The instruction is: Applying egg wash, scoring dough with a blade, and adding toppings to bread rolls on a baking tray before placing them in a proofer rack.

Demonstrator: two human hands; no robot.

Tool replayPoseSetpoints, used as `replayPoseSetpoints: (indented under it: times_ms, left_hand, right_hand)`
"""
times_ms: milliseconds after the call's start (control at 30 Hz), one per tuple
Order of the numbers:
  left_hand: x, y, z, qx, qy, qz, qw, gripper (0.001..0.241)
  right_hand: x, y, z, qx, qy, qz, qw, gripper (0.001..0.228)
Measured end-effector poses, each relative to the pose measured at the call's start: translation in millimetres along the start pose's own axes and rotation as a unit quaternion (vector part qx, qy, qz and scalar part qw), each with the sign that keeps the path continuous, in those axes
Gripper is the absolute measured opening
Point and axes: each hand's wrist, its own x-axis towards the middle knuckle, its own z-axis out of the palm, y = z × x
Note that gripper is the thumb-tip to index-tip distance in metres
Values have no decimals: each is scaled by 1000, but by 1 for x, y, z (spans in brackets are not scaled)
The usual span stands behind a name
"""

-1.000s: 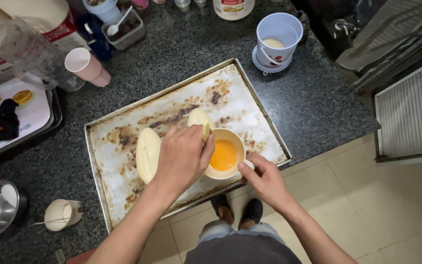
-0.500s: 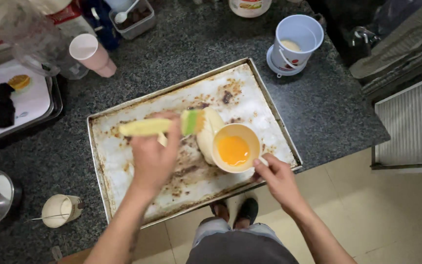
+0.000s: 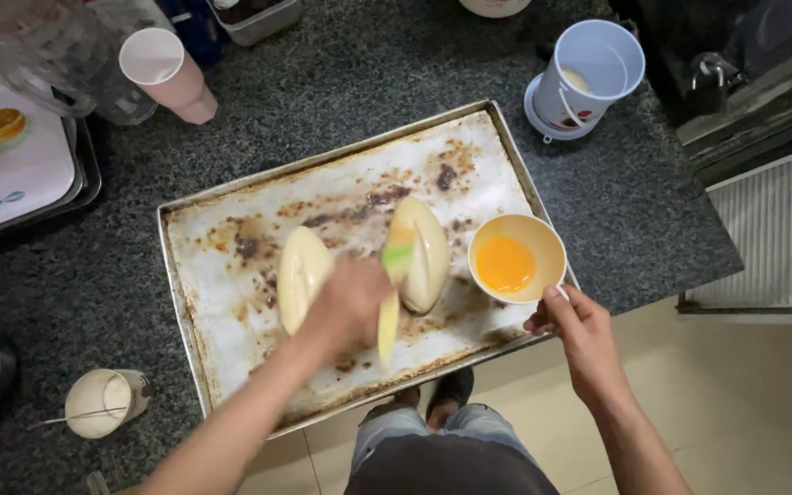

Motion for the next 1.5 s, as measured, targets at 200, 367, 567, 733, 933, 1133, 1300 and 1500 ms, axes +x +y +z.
replayPoseSetpoints:
  times_ms: [200, 367, 567, 733, 933, 1133, 1300, 1500]
  left_hand:
    - [-21, 42, -23, -159, 7, -25, 987, 20]
    - [27, -13, -21, -98, 106, -181, 973, 11]
    - [-18, -5, 24, 6, 28, 13, 1000, 12]
    - [-44, 48, -1, -52, 16, 153, 987, 17]
    - [14, -25, 18, -71, 218, -166, 959, 12]
    - [-5, -21, 26, -62, 49, -114, 990, 17]
    - [-59, 68, 11, 17, 5, 125, 992, 15]
    - [10, 33, -1, 42, 51, -122, 990, 18]
  right_hand:
    - [4, -1, 3, 16, -24, 44, 999, 28]
    - [4, -7, 5, 15, -17, 43, 999, 29]
    - [8, 4, 6, 15, 14, 1, 1000, 31]
    - [8, 7, 6, 32, 20, 1, 999, 30]
    - [2, 9, 3, 29, 25, 2, 999, 31]
    - [3, 8, -7, 32, 20, 10, 999, 29]
    - [15, 5, -20, 31, 4, 6, 1000, 28]
    - [39, 4, -39, 39, -31, -3, 999, 29]
